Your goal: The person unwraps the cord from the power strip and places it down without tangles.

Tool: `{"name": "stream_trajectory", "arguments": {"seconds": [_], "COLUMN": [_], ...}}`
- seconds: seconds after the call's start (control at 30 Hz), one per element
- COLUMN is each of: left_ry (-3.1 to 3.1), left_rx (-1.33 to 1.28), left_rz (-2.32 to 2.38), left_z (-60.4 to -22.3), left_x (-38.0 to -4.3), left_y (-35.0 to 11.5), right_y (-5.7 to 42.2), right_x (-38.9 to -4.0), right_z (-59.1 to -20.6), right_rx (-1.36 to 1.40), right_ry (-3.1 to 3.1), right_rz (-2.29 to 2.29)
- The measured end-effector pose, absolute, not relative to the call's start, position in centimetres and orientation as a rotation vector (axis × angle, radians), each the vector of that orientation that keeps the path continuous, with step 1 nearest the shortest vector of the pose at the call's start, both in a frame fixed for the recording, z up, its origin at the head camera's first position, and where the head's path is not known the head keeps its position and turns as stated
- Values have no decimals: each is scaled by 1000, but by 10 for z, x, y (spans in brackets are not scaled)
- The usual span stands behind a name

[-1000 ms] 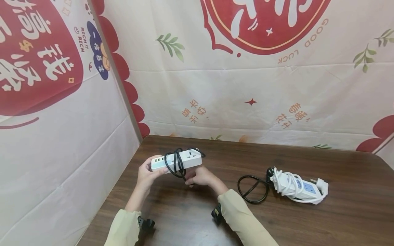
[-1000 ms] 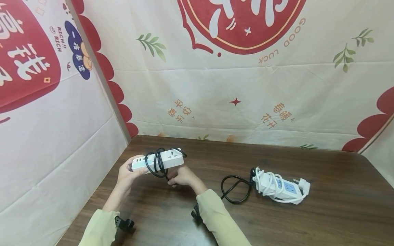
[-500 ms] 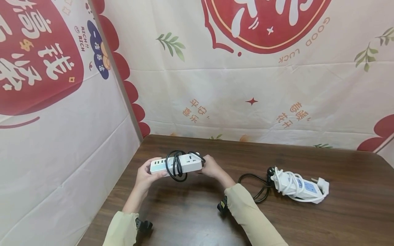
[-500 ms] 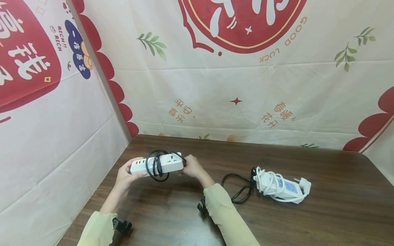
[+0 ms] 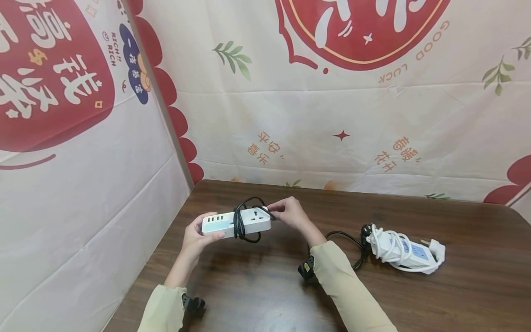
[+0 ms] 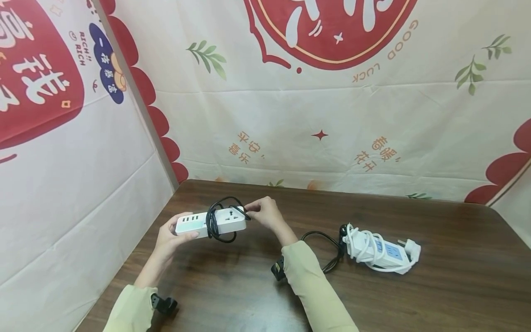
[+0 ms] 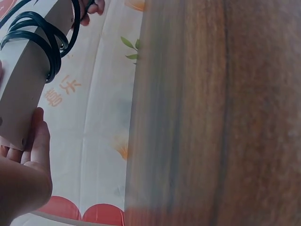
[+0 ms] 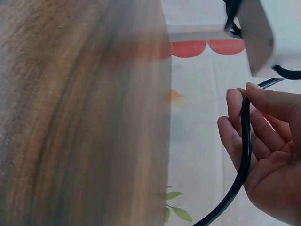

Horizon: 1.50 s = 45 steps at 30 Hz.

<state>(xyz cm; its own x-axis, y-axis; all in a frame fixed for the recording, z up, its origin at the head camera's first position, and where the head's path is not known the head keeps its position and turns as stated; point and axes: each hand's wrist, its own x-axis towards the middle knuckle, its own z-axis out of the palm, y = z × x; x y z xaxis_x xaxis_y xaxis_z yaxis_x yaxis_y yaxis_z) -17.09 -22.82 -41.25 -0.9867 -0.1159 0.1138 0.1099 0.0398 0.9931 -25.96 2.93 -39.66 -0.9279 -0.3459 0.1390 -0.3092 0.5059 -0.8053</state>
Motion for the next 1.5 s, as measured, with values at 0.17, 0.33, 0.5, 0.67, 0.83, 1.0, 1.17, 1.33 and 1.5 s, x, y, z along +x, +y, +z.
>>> {"name": "stream_trajectory", "arguments": {"seconds": [0.17, 0.33, 0.5, 0.67, 0.83, 1.0, 1.17, 1.33, 1.5], "left_ry": [-2142, -2167, -2161, -2148, -2138, -2096, -2047, -2040, -2024], "left_rx": [21, 85, 128, 144, 149, 139, 121, 129, 130], "left_rz": [-2060, -2021, -1995, -1988, -1979, -1970, -1987, -1995, -1988], "left_z": [-414, -411, -411, -412, -412, -412, -413, -412, -411], "left_x": [-170, -170, -170, -171, -170, -170, -172, -173, -173], "left_y": [-229, -230, -232, -234, -234, -234, -234, -234, -234], "right_y": [36, 45, 52, 61, 71, 80, 87, 92, 95], "right_x": [-258, -257, -256, -256, -256, -257, -258, -258, -258], "right_z": [-389, -387, -386, -387, -389, -390, -392, -394, -395], "right_rx": [-595, -606, -610, -636, -657, -634, -630, -661, -693], "right_ry": [2666, 2633, 2602, 2574, 2525, 2414, 2376, 2378, 2390], "right_rz": [-1462, -1479, -1485, -1468, -1468, -1510, -1490, -1451, -1416]}}
